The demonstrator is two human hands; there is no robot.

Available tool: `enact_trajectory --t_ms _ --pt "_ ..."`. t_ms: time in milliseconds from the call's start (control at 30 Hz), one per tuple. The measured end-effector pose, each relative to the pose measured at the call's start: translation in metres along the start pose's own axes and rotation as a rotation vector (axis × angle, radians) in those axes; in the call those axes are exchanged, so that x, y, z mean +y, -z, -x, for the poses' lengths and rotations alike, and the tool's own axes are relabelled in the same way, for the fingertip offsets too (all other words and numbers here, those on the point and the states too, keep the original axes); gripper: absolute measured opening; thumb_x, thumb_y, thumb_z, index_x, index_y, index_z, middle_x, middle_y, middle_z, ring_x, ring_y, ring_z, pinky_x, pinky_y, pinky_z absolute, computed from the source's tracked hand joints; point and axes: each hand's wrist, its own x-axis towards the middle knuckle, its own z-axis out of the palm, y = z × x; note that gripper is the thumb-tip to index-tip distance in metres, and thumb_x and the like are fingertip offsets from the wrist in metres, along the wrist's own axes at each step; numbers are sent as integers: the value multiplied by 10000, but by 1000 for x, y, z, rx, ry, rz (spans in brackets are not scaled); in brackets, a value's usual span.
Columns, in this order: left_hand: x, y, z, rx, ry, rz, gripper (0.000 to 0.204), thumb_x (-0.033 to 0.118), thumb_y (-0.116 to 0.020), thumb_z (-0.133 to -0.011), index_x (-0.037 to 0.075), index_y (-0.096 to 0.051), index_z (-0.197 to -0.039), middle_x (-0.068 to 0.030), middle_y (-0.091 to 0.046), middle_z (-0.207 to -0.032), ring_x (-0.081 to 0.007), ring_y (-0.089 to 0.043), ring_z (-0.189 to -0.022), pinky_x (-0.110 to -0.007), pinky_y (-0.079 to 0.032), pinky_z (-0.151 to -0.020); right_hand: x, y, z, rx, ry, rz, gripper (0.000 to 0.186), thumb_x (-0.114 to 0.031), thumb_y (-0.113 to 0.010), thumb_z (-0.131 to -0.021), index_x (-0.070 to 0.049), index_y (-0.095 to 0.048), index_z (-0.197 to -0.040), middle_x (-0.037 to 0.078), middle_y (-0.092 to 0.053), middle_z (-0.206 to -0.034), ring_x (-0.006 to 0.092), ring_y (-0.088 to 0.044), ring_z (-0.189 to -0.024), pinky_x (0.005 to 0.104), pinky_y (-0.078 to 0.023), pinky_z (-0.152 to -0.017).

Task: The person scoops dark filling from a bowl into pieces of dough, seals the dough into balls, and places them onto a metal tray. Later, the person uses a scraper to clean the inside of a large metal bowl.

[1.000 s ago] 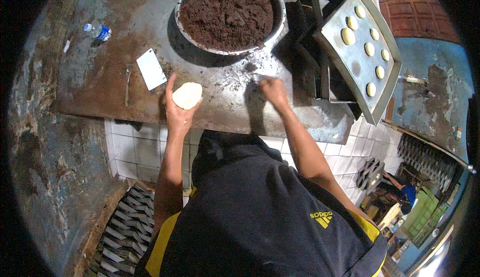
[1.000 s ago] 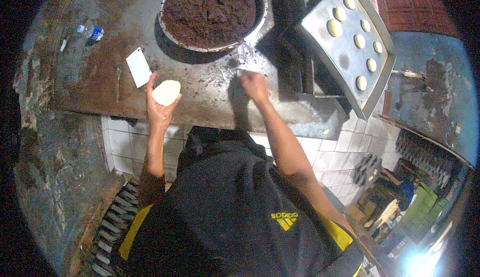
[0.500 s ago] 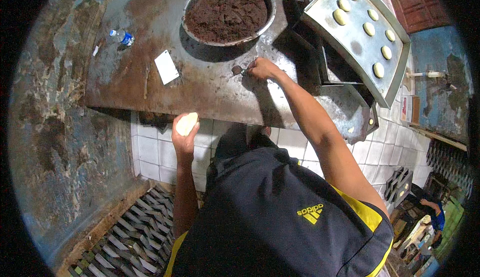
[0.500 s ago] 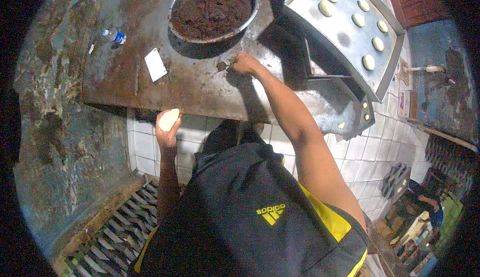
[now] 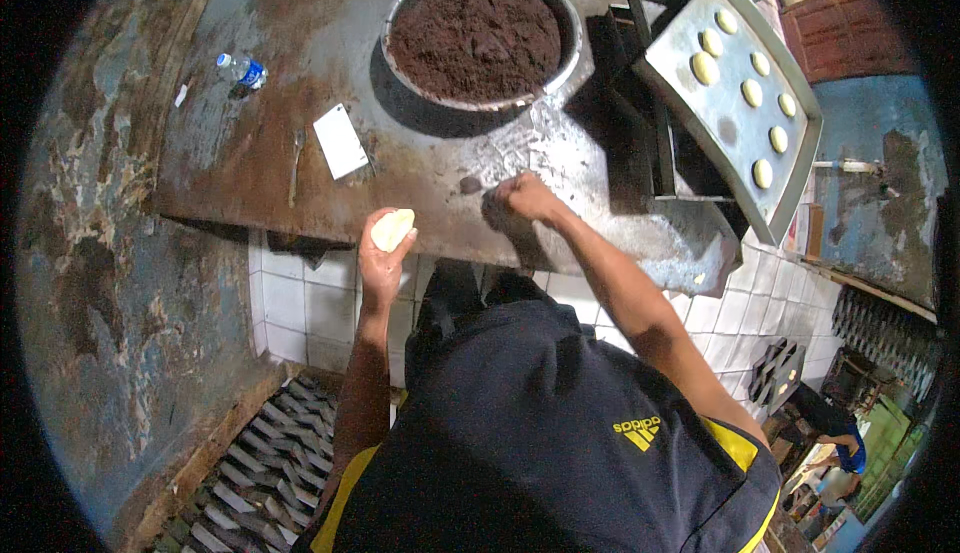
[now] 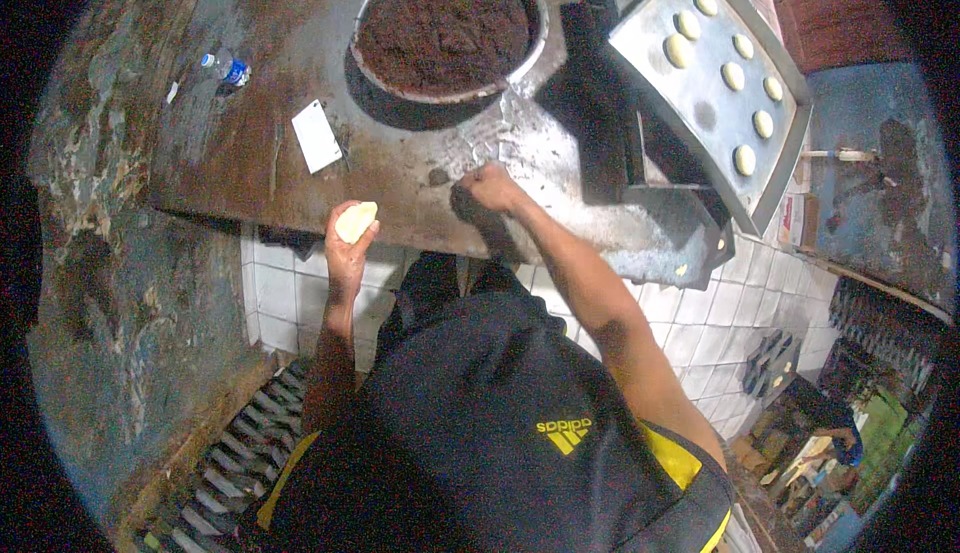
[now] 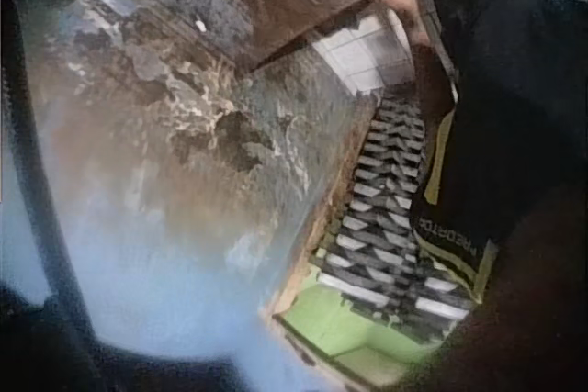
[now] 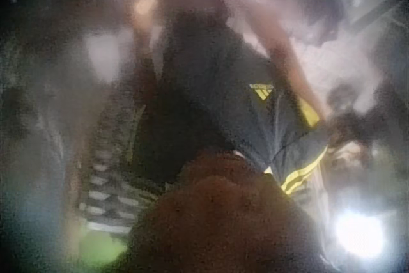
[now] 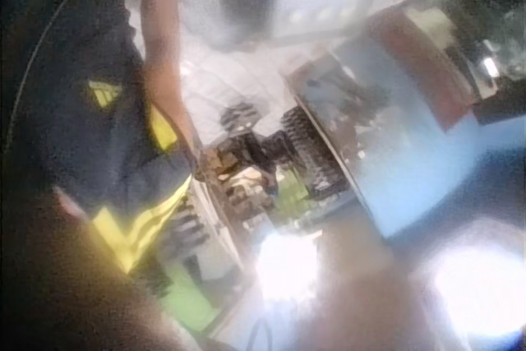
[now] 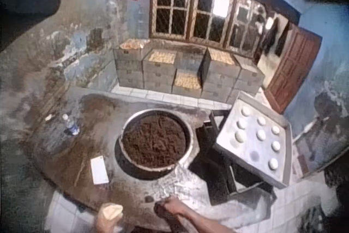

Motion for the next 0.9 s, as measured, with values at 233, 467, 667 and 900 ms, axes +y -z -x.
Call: enact_trajectory --t_ms 233,467,667,900 --pt "22 -33 -104 -35 -21 -73 561 17 -806 -826 68 -499 -1293 -76 -648 -1117 -165 -631 -1034 -300 -521 -895 -172 52 48 -22 58 -210 246 -202 -588 -989 -30 -742 -1073 -47 -608 -706 53 -511 -628 236 -407 -558" --pt "56 -64 -176 16 -200 -223 509 64 -770 -839 47 -462 -1244 -162 -685 -1028 -280 -696 -958 -396 -545 -831 -182 -22 25 396 388 757 562 -47 -609 -807 -109 -524 -1360 139 -626 -957 334 -693 -724 465 -562 -610" --pt "3 41 -230 182 142 12 439 15 -730 -856 55 -518 -1238 -77 -660 -1099 -182 -633 -977 -317 -512 -875 -228 40 -53 377 358 532 252 -99 -596 -845 -61 -705 -1069 267 -684 -806 439 -692 -769 513 -568 -669" --pt "20 76 -214 47 146 0 574 -39 -700 -842 64 -470 -1357 -95 -636 -1172 -188 -617 -1079 -322 -496 -937 -213 34 -171 443 95 633 242 -153 -570 -869 30 -727 -846 266 -712 -853 379 -735 -855 491 -575 -782"
